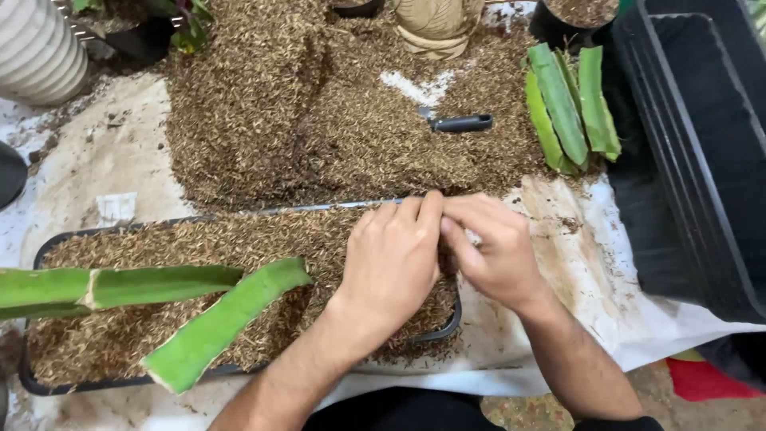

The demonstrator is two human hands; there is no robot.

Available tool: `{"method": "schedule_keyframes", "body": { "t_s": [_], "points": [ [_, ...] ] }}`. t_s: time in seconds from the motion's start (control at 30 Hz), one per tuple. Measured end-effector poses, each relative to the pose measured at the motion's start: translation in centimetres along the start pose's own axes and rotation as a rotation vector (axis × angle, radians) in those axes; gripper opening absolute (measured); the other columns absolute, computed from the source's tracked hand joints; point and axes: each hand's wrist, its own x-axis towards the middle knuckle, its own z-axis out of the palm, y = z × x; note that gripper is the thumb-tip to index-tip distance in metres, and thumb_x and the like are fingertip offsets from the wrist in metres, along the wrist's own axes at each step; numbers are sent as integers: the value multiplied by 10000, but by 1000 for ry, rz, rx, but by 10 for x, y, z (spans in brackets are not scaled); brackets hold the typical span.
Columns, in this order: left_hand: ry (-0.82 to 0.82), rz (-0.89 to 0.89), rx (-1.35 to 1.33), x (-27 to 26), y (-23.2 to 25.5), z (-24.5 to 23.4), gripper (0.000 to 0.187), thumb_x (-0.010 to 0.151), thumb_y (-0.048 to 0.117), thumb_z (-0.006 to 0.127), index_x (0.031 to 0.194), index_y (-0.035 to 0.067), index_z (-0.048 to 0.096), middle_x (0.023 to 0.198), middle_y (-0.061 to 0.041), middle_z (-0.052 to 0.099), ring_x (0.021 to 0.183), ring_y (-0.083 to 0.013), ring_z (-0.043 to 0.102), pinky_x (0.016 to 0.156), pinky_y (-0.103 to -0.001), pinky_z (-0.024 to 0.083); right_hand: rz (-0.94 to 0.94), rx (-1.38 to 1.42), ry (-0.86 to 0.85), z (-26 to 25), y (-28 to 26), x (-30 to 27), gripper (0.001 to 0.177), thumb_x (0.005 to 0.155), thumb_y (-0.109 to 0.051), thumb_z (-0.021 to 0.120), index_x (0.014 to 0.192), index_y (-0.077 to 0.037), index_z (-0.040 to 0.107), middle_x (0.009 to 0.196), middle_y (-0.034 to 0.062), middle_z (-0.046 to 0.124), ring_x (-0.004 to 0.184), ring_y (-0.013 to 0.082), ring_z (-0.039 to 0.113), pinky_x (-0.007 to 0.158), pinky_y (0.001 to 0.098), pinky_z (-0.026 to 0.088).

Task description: Planting cactus cuttings into a long planter box filled with a soil and rice hull mixture.

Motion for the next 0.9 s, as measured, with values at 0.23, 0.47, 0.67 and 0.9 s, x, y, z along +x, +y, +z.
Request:
{"method": "schedule_keyframes", "body": {
  "t_s": [0.23, 0.47, 0.67, 0.9],
  "points": [
    [-266, -69, -225, 109, 22, 67, 258, 807, 304, 431, 859, 85, 557, 687, -118, 608, 623, -394, 644, 530, -513, 497, 92, -190, 277, -50, 119, 16, 100, 862, 5, 649, 956, -15, 677, 805, 143, 654, 714, 275, 641, 621, 363, 522],
    [-473, -130, -442, 175, 37, 132, 356, 760, 269, 480, 914, -19, 622, 834, -227, 626, 818, -455, 637, 643, -560, 514, 783, -796, 38, -80, 231, 17, 351, 800, -189, 686, 1126, -96, 595, 970, 111, 625, 901, 355, 588, 693, 533, 525],
    [-571, -136, -490, 196, 39, 164, 397, 773, 262, 454, 957, -53, 612, 888, -259, 621, 867, -455, 626, 679, -551, 517, 858, -834, -8, -73, 279, 15, 323, 839, -134, 593, 1159, -110, 557, 906, 143, 629, 841, 386, 626, 667, 541, 523],
    [-610, -211, -602, 197, 33, 152, 414, 823, 230, 438, 1039, -90, 588, 986, -313, 599, 942, -478, 596, 734, -548, 514, 624, -668, 257, -65, 269, 10, 266, 821, 21, 534, 1053, -68, 628, 837, 162, 639, 812, 378, 626, 701, 493, 490]
  ]
}}
